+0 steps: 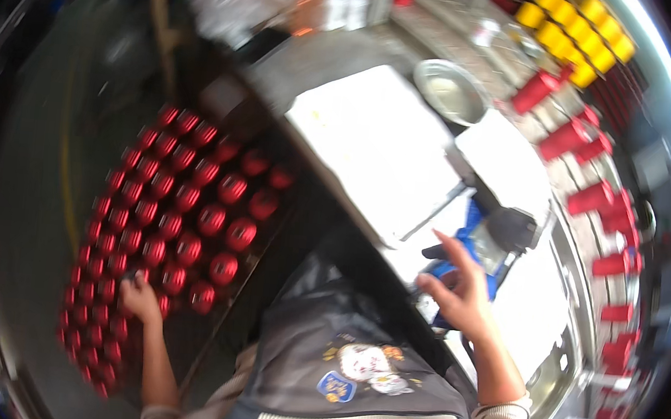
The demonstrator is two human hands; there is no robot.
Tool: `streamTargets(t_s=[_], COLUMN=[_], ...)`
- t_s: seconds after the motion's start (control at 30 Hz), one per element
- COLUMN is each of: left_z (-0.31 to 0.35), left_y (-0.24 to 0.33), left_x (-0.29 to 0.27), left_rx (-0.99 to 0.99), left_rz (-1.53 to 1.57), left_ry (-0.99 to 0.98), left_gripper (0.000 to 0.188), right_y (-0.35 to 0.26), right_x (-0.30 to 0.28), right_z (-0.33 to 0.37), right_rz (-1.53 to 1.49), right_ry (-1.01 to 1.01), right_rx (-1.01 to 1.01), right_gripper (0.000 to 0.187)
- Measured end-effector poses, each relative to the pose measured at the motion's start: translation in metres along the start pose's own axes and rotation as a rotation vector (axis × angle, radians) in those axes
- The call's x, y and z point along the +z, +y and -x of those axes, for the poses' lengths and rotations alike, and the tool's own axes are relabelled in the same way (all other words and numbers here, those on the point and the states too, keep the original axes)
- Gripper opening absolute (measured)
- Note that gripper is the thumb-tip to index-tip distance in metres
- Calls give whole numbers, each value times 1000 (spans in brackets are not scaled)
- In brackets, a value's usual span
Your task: The person applies adhesive labels to red cylindrical bottles on a production line. They pick up bottles, peel and align labels, smooth them onto the surface, and place the finished bottles onto a conveyor.
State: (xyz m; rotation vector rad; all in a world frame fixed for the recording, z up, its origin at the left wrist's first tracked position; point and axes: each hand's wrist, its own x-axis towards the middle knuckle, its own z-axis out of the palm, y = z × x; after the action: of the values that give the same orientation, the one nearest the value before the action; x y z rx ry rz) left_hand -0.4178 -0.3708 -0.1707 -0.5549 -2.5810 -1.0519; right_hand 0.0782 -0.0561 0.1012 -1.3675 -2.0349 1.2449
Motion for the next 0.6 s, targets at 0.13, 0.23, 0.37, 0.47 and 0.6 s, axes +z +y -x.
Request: streamTargets(t_s=[0.13, 0.23, 0.37, 0.47, 0.6], left_z=[-52, -59, -37, -47, -132], left_y=[251, 407, 617, 725, 825], left_x=[52, 107, 194, 297, 431], left_rx=[146, 426, 1014, 971, 620], left_rz=[806, 904, 910, 880, 604], left_ry=[-231, -500, -455, -475, -317], left_gripper=[15, 13, 21, 40, 77], right_y=[-3, 2, 48, 93, 147], right_x=[-19, -36, -60, -77, -93], right_z=[12, 30, 79, 119, 135], right_rz=[-3, -126, -253, -269, -354], right_ry=[112, 258, 634, 966, 1168], right_rx=[8, 42, 220, 315, 417], right_gripper=[49, 44, 44, 40, 35])
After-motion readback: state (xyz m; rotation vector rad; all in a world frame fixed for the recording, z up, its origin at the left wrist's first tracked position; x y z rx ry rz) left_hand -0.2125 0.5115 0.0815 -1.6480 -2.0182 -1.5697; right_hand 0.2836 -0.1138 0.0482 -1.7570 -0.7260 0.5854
